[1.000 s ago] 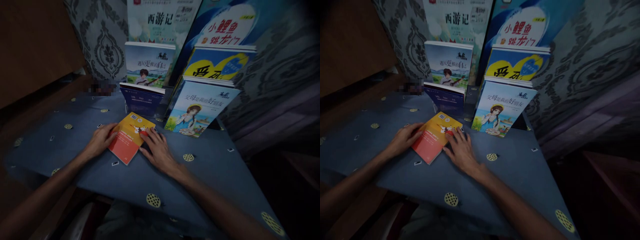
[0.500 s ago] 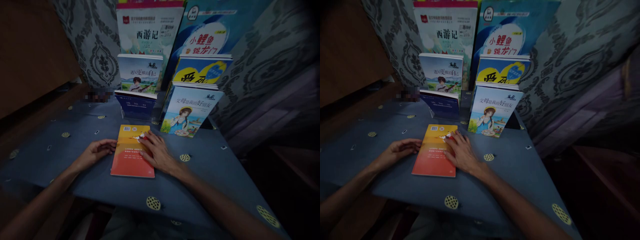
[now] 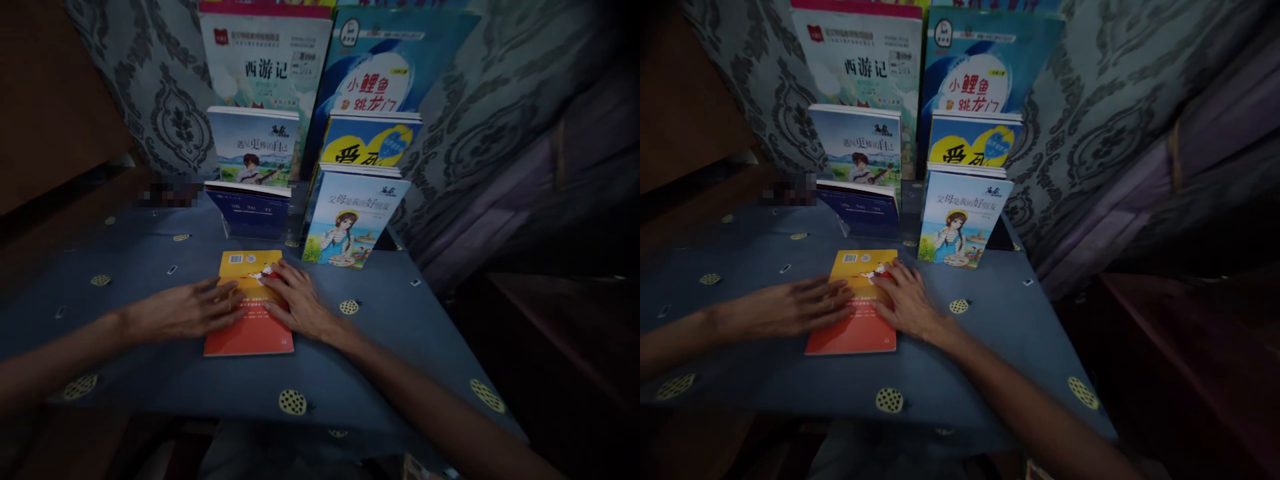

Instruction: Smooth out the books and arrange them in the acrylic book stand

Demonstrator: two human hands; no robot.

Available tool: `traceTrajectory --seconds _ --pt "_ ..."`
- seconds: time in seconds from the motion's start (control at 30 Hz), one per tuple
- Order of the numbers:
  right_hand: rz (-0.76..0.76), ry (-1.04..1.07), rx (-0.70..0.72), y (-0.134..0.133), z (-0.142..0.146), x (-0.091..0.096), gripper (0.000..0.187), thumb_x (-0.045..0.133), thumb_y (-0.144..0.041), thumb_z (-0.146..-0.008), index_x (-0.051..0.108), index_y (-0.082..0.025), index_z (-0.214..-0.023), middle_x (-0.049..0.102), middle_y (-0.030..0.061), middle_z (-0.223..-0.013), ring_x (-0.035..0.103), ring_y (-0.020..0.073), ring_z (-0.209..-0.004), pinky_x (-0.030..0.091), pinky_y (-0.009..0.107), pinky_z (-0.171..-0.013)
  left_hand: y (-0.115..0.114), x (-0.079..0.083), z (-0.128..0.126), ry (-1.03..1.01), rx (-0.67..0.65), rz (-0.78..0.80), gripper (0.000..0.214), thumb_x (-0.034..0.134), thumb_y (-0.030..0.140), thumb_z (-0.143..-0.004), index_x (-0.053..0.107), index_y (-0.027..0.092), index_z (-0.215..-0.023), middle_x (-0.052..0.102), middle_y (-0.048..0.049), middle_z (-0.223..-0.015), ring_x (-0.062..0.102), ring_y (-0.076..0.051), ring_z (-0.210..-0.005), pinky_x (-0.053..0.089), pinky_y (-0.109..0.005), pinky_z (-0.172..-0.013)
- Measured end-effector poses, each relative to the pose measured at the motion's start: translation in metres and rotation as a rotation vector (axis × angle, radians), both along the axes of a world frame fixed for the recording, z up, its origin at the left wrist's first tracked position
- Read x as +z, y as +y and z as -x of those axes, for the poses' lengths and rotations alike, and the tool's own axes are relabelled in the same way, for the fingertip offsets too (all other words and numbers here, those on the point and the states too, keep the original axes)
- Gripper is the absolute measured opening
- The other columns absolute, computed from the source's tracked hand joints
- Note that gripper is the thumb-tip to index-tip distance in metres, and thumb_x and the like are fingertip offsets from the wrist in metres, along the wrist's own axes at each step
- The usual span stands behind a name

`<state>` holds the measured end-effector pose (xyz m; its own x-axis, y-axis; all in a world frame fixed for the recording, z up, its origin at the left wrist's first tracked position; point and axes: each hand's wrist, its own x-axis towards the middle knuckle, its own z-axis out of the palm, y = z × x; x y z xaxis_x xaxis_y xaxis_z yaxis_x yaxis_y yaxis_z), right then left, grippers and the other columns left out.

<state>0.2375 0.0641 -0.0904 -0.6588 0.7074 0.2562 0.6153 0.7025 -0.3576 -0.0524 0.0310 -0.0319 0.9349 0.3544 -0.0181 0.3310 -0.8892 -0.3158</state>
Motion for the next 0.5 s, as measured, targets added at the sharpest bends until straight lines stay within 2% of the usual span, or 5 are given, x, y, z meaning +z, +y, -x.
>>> traceTrajectory --seconds 0.1,0.2,0.37,0.5 --pt "0.010 -0.002 -0.004 0.000 -0.001 0.000 0.051 0.058 -0.046 -0.100 0.059 -0.022 -0.144 0.050 0.0157 -0.157 0.036 0.0341 -0.153 0.036 0.059 -0.120 0.007 -0.003 0.002 -0.055 -0.098 -0.037 0.062 0.045 0.002 -0.094 0.053 0.034 -0.147 0.060 -0.0047 -0.150 0.054 -0.027 -0.142 0.049 -0.042 -0.112" --pt "0.006 0.012 -0.003 0.000 -0.001 0.000 0.051 0.057 -0.045 -0.100 0.058 -0.021 -0.145 0.051 0.0167 -0.156 0.038 0.0344 -0.151 0.036 0.060 -0.119 0.010 -0.011 0.009 -0.085 -0.114 -0.057 0.063 0.046 0.004 -0.096 0.048 0.034 -0.151 0.058 -0.0053 -0.152 0.052 -0.028 -0.143 0.048 -0.044 -0.115" --pt "-0.027 0.075 0.008 0.002 -0.001 -0.005 0.051 0.057 -0.043 -0.100 0.059 -0.018 -0.144 0.054 0.0184 -0.152 0.040 0.0350 -0.149 0.037 0.059 -0.119 0.009 -0.034 0.013 -0.180 0.063 -0.077 0.063 0.046 0.007 -0.099 0.038 0.027 -0.158 0.054 -0.0106 -0.156 0.043 -0.030 -0.150 0.042 -0.047 -0.121" --pt "-0.035 0.094 0.014 0.004 -0.003 -0.006 0.052 0.056 -0.047 -0.100 0.060 -0.019 -0.144 0.055 0.0181 -0.150 0.042 0.0343 -0.148 0.039 0.058 -0.118 0.013 -0.049 0.009 -0.347 0.191 0.007 0.066 0.048 0.014 -0.101 0.027 0.021 -0.163 0.052 -0.0138 -0.157 0.038 -0.029 -0.153 0.044 -0.046 -0.120"
